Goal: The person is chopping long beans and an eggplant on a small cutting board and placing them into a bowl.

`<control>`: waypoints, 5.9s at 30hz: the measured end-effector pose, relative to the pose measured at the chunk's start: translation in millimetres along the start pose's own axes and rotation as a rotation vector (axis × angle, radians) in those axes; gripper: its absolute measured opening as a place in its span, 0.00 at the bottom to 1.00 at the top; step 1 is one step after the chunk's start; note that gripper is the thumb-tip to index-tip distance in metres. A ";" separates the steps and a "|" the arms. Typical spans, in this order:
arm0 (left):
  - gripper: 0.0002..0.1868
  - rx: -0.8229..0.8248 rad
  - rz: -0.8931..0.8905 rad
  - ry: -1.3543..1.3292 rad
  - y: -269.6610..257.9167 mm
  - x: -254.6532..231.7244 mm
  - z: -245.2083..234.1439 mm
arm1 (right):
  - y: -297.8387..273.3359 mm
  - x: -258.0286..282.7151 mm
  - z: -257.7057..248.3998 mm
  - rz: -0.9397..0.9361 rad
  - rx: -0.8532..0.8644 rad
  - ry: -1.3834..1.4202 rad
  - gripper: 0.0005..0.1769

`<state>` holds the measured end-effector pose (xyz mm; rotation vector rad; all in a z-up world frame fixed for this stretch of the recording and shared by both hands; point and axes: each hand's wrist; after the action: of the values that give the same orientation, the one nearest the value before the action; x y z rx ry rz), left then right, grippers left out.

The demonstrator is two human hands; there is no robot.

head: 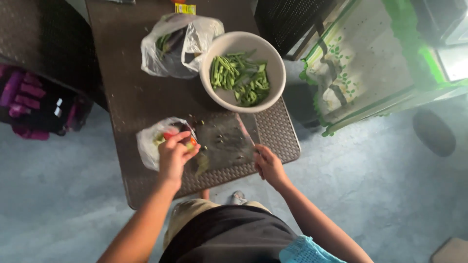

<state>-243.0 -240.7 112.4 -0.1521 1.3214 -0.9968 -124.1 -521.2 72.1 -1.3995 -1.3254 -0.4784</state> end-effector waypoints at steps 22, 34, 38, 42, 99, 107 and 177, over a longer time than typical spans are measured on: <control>0.19 -0.033 1.230 1.304 16.8 75.0 12.6 | -73.7 -7.4 9.9 -0.665 -0.138 -0.440 0.32; 0.16 0.033 1.134 1.228 46.6 92.1 -0.2 | -67.7 -13.9 26.9 -0.722 -0.210 -0.482 0.34; 0.17 0.034 1.151 1.212 44.6 90.3 0.9 | -61.9 -16.0 26.0 -0.695 -0.168 -0.503 0.34; 0.16 0.039 1.123 1.198 49.9 95.9 -0.6 | -57.1 -20.9 31.8 -0.740 -0.177 -0.558 0.35; 0.28 0.097 0.884 1.060 19.5 -6.3 -26.7 | -26.5 -48.2 22.1 -0.077 -0.182 0.044 0.19; 0.32 0.281 0.904 1.172 32.9 74.4 32.0 | -43.0 -25.4 31.3 -0.120 -0.233 -0.085 0.18; 0.14 0.121 1.062 1.041 39.4 75.0 8.9 | -26.4 -54.0 34.4 -0.798 -0.147 -0.685 0.33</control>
<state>-221.2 -271.7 36.1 1.1971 1.8895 -0.1591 -176.0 -520.8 26.3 -1.1371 -2.4739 -0.6485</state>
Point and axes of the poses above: each hand's wrist, its own y-axis towards the middle knuckle, its own z-axis out of the palm, x = y × z, and after that the axes turned 15 degrees about -x, right-handed
